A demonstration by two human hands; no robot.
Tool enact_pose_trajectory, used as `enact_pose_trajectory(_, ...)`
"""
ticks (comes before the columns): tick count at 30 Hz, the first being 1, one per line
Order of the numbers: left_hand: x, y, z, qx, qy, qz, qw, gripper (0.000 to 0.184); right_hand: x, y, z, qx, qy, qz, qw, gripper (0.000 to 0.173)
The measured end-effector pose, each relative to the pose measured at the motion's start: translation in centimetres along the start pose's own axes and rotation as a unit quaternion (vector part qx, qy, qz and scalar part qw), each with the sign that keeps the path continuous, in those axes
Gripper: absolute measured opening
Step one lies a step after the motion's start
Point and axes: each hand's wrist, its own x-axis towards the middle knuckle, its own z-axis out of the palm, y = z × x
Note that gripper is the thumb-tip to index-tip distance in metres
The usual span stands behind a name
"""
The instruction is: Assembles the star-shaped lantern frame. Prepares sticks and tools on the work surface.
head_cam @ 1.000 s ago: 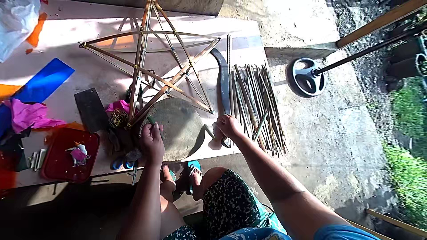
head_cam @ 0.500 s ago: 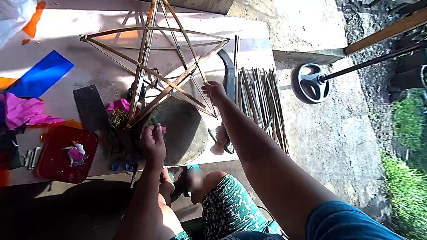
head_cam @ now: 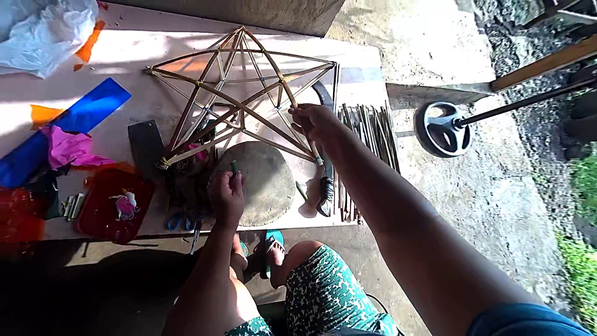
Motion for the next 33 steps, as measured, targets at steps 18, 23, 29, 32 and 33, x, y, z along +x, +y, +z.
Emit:
enact_pose_trajectory(18,-4.0,8.8,1.1,-0.405,-0.018,-0.295,0.865,0.021,-11.6,5.7,7.5,0.294,0.241,0.128,0.916,0.027)
enact_pose_trajectory(23,-4.7,8.7,1.3,-0.370,0.017,-0.260,0.892,0.024,-15.3,7.2,9.5,0.308,0.255,0.141,0.906,0.038)
enact_pose_trajectory(29,-3.8,6.9,-0.6,-0.282,0.026,-0.256,0.924,0.026,-17.6,8.0,8.1,0.202,0.128,0.194,0.951,0.032)
enact_pose_trajectory(32,-2.7,5.6,-1.7,-0.265,0.026,-0.229,0.936,0.026,-18.2,8.4,3.7,-0.051,0.075,0.073,0.993,0.036)
enact_pose_trajectory(33,-2.3,5.3,-2.1,-0.257,0.027,-0.224,0.940,0.025,-18.2,8.7,1.6,-0.164,0.101,0.011,0.981,0.037)
